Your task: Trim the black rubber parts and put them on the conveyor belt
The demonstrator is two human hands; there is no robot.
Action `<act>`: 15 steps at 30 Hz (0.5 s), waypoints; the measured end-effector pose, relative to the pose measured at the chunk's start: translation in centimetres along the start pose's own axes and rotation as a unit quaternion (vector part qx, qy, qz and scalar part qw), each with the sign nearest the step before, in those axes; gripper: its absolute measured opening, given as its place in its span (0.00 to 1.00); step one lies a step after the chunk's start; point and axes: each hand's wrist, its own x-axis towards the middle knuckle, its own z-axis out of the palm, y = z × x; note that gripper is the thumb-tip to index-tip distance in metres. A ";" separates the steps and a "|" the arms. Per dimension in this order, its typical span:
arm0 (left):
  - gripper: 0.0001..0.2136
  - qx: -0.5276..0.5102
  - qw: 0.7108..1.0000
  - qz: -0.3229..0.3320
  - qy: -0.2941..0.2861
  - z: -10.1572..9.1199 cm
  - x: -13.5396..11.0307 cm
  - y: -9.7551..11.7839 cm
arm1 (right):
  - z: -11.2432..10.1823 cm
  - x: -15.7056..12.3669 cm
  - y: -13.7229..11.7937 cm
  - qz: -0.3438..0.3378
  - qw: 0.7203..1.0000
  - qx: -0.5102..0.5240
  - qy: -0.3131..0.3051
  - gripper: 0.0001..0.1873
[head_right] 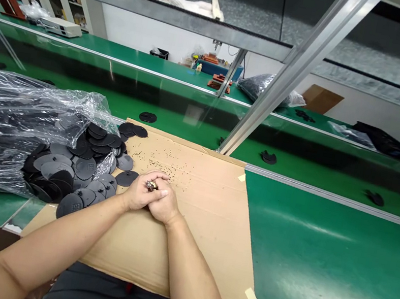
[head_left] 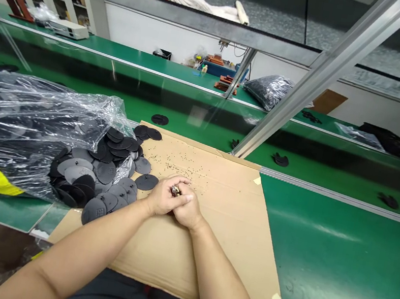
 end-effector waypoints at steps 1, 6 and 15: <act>0.18 -0.001 1.000 0.000 0.000 0.0 0.0 0.0 | 0.0 0.0 0.0 0.001 1.000 0.001 -0.001 0.04; 0.17 0.000 1.000 -0.001 0.001 0.0 0.0 0.1 | 0.0 0.0 0.1 0.001 1.000 -0.008 0.000 0.03; 0.17 -0.001 1.000 -0.002 0.000 -0.1 0.0 0.1 | 0.1 -0.1 0.2 0.005 1.000 -0.010 -0.001 0.04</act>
